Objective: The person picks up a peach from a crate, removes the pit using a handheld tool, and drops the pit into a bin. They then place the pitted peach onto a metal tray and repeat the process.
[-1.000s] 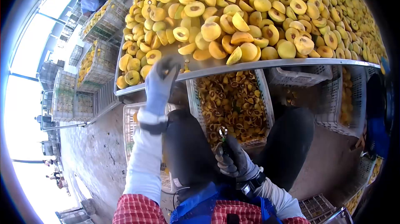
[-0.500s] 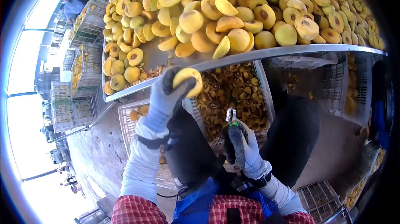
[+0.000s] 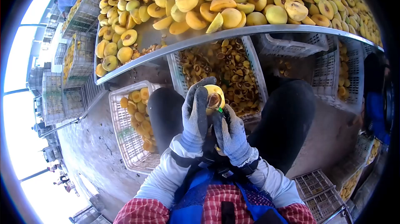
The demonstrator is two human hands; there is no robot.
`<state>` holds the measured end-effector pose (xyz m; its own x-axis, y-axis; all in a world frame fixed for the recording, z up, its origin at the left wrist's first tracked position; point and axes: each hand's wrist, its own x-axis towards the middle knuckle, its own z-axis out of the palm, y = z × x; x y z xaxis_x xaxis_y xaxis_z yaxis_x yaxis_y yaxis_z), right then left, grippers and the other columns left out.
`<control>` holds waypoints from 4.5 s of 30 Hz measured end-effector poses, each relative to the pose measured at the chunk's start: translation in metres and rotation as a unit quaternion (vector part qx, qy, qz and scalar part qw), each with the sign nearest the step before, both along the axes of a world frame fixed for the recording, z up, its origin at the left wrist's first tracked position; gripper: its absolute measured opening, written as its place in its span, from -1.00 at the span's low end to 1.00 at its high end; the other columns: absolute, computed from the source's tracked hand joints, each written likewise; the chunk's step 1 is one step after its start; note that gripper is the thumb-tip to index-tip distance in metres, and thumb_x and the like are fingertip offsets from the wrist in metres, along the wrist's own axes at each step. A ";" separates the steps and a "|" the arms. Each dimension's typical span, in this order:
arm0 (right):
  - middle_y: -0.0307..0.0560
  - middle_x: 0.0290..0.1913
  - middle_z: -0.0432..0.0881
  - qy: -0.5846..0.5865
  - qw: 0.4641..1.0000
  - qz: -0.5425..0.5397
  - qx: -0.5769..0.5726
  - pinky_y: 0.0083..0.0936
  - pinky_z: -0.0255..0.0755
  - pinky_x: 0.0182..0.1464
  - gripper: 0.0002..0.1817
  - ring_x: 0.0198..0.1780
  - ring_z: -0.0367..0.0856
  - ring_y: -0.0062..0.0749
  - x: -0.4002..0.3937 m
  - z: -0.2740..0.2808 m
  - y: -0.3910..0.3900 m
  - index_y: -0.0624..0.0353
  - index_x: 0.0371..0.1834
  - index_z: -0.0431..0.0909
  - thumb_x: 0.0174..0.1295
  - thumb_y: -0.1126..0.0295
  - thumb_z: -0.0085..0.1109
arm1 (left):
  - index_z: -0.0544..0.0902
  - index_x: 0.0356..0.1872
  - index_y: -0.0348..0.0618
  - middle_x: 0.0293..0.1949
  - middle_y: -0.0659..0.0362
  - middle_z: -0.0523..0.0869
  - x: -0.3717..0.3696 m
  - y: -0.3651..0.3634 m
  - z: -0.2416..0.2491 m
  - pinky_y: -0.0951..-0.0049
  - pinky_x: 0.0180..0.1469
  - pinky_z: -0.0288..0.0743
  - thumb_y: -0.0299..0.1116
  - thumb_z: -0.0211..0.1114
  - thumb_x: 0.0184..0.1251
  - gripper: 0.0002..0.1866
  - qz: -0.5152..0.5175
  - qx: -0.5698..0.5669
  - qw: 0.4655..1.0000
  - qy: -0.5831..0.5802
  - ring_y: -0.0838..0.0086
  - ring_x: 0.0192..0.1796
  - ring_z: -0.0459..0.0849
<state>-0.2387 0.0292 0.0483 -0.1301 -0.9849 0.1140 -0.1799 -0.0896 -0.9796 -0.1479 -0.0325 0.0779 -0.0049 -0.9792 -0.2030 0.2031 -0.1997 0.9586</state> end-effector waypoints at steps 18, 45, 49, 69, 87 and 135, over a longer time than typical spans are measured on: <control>-0.25 -0.59 0.40 -0.854 0.314 0.326 0.258 -0.65 0.17 -0.76 -0.45 -0.73 0.31 -0.61 0.003 -0.013 0.026 0.10 -0.17 0.40 0.35 -0.22 -0.21 | 0.53 -0.06 -0.32 -0.28 0.11 0.65 0.044 0.034 -0.045 0.48 -0.19 0.54 -0.12 0.09 0.43 -0.60 0.057 0.252 0.929 0.266 0.41 -0.26 0.62; -0.30 -0.74 0.33 -0.661 0.675 0.196 0.262 -0.74 0.04 -0.75 -0.51 -0.82 0.19 -0.66 -0.052 0.021 -0.043 0.22 -0.22 0.43 0.42 -0.06 -0.19 | 0.52 0.05 -0.32 -0.15 0.14 0.66 0.012 -0.122 0.022 0.58 -0.14 0.53 -0.21 0.20 0.32 -0.59 -0.190 0.082 0.978 0.009 0.51 -0.17 0.64; -0.07 -0.47 0.57 -0.205 0.975 0.021 0.087 -0.58 0.39 -0.41 -0.72 -0.46 0.56 -0.47 -0.028 0.005 -0.047 0.33 -0.08 0.46 0.33 0.31 0.06 | 0.55 0.00 -0.36 -0.15 0.03 0.67 0.003 -0.066 0.017 0.49 -0.17 0.61 -0.08 0.18 0.33 -0.52 -0.081 0.226 0.960 0.142 0.40 -0.20 0.68; -0.04 -0.33 0.58 -0.160 0.983 -0.010 0.085 -0.51 0.45 -0.26 -0.67 -0.31 0.58 -0.46 -0.026 0.010 -0.011 0.21 -0.12 0.43 0.10 0.38 0.31 | 0.51 0.06 -0.39 -0.14 0.12 0.65 0.035 -0.015 0.042 0.57 -0.01 0.44 -0.27 0.10 0.43 -0.63 -0.238 -0.015 0.960 -0.144 0.55 -0.10 0.58; 0.08 0.00 0.49 -0.020 0.998 0.051 -0.020 -0.43 0.42 -0.01 -0.60 -0.04 0.51 -0.32 -0.012 0.002 0.029 0.36 0.23 0.28 0.39 0.39 -0.09 | 0.49 0.05 -0.33 -0.06 0.09 0.62 -0.008 0.032 0.000 0.50 0.02 0.48 -0.06 0.08 0.43 -0.53 -0.004 -0.083 0.996 -0.006 0.47 -0.09 0.61; -0.33 -0.77 0.22 -0.581 0.671 0.271 0.373 -0.71 0.01 -0.79 -0.41 -0.83 0.10 -0.67 -0.018 -0.004 0.019 0.13 -0.42 0.40 0.32 -0.24 -0.15 | 0.53 0.03 -0.27 -0.03 0.06 0.60 0.204 -0.005 -0.013 0.41 0.01 0.48 -0.37 0.33 0.21 -0.62 0.103 -0.105 0.724 -0.674 0.37 -0.02 0.58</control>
